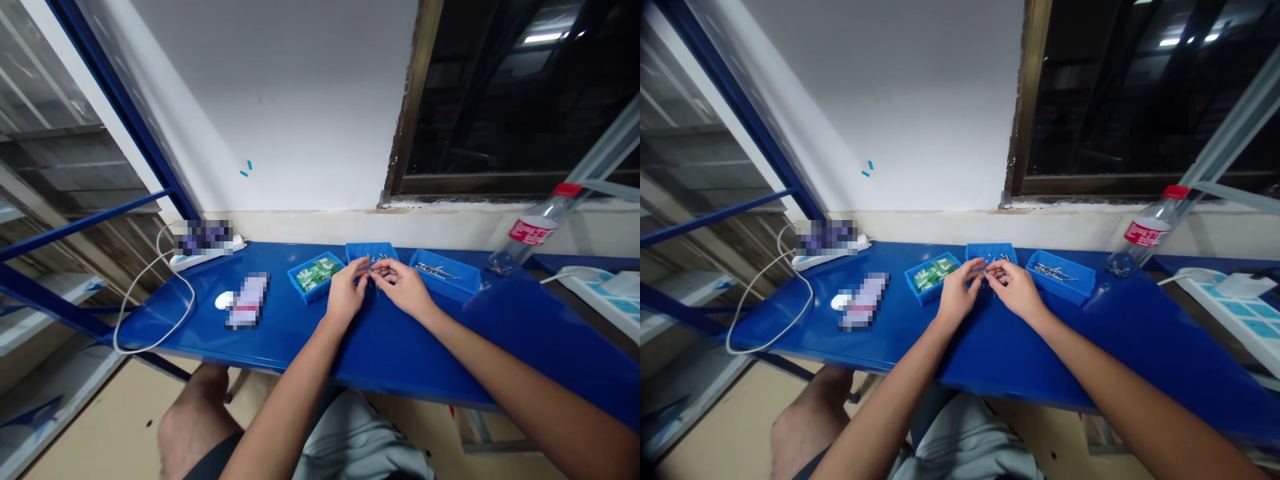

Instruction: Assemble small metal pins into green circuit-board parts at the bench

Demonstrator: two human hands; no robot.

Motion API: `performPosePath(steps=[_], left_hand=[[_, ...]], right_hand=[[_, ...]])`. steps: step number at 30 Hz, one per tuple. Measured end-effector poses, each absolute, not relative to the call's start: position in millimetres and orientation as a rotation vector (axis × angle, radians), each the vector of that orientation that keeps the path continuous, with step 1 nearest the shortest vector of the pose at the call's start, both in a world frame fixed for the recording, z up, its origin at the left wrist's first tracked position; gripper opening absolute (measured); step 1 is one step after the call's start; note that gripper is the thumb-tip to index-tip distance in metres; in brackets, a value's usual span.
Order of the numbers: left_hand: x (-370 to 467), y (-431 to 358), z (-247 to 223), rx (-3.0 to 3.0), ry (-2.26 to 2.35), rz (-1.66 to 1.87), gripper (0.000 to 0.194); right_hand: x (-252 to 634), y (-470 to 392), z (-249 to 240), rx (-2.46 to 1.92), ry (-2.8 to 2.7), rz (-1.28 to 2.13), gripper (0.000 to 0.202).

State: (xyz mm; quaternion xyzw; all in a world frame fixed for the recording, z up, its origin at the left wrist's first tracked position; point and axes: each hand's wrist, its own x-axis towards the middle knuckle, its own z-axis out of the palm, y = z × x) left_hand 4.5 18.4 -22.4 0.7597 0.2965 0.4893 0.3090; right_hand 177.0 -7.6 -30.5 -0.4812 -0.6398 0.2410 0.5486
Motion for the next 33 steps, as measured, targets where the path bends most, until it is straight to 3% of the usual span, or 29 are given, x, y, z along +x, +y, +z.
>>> performPosePath(steps=[7,9,14,17,28,33], left_hand=[[5.2,13.6,-21.9,2.080,0.680,1.209,0.075],[5.8,11.5,-19.8,2.049,0.708,1.226,0.070],[6.0,9.7,-15.9,1.973,0.865,1.226,0.034],[5.0,11.3,-17.0,1.981,0.889,1.185,0.025],[2.0,16.6,-21.5,2.045,0.960,1.184,0.018],[2.2,17.7,-22.9,1.962,0.947,1.216,0.030]], right_hand=[[179.9,-6.3,-32.5,-1.179,-1.605,0.377,0.017],[179.9,-7.0,-30.7,-1.192,-1.617,0.365,0.020],[179.4,-9.9,-26.4,-1.179,-1.586,0.400,0.018],[179.0,-11.0,-25.9,-1.149,-1.591,0.437,0.018],[178.1,-8.5,-29.9,-1.199,-1.529,0.538,0.019],[177.6,-5.7,-34.4,-1.175,-1.496,0.608,0.020]])
